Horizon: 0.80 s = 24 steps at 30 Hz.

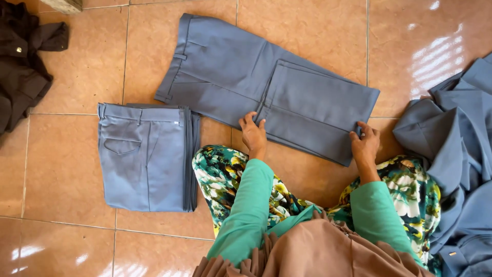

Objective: The person is sitting on the floor and folding several pairs of grey trousers into neat rectangles.

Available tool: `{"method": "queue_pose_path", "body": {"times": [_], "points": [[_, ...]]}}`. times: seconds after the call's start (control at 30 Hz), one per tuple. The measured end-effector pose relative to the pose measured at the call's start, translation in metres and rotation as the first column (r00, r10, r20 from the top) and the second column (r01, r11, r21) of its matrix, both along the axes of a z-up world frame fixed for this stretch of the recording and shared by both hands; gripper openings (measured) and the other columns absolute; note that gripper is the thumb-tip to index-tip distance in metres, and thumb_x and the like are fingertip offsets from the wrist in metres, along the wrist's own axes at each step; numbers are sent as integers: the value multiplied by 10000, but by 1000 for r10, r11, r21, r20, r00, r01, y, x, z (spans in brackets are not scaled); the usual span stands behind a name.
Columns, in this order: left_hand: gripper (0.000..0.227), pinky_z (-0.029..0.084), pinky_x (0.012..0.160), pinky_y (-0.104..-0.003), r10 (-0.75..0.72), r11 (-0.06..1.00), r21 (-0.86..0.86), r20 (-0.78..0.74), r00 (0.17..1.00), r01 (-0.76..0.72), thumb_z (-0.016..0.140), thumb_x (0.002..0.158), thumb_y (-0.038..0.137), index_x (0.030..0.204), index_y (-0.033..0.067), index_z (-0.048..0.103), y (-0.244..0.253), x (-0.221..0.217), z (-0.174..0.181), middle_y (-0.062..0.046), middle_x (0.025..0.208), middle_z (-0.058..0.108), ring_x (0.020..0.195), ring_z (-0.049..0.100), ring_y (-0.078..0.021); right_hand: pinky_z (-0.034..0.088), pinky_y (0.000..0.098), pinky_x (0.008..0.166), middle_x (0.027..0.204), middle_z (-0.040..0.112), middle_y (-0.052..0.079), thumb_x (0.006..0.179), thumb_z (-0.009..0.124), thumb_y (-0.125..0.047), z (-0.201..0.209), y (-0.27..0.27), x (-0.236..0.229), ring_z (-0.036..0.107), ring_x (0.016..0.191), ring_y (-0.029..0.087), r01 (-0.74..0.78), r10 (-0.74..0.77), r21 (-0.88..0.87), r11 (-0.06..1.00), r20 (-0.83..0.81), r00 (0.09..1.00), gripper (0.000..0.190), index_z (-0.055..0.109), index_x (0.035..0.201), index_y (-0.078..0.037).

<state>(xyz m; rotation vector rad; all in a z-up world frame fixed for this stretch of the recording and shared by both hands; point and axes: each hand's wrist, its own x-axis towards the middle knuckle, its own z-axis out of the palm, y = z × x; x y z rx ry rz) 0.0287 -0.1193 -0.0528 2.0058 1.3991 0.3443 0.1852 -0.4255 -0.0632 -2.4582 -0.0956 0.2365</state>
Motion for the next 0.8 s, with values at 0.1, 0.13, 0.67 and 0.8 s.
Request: {"method": "queue_pose_path", "body": {"times": [0.1, 0.13, 0.67, 0.8], "points": [[335, 624, 831, -452, -33, 999, 24, -84, 996, 36, 774, 880, 316, 1151, 261, 585, -6, -6, -39, -22, 1128, 543, 1079, 683, -307, 515, 455, 951, 1225, 580, 56, 883, 768, -281, 2, -1, 2, 685, 1051, 280, 9, -9, 0, 1000, -53, 999, 446, 695, 1323, -265], [335, 624, 831, -452, -33, 999, 24, -84, 996, 35, 774, 880, 316, 1151, 261, 585, -6, -5, -44, -22, 1128, 543, 1079, 683, -307, 515, 455, 951, 1225, 580, 56, 883, 768, -281, 1, -2, 2, 685, 1051, 280, 8, -8, 0, 1000, -53, 999, 446, 695, 1323, -265], [147, 584, 803, -459, -126, 991, 73, 276, 953, 110, 756, 891, 323, 957, 196, 721, 29, 40, 48, -50, 904, 716, 909, 734, -308, 521, 459, 969, 1279, 573, 87, 899, 749, -287, 5, -4, -3, 659, 1124, 297, 48, -37, 94, 994, -119, 992, 388, 719, 1284, -245], [170, 597, 830, -485, -31, 999, 27, -99, 995, 34, 736, 856, 292, 1009, 231, 694, 40, 8, -51, -16, 1039, 673, 986, 714, -311, 529, 449, 968, 1245, 576, 97, 884, 766, -262, -3, -8, -4, 672, 1088, 290, 20, -14, 82, 996, -72, 997, 399, 728, 1280, -244]]}}
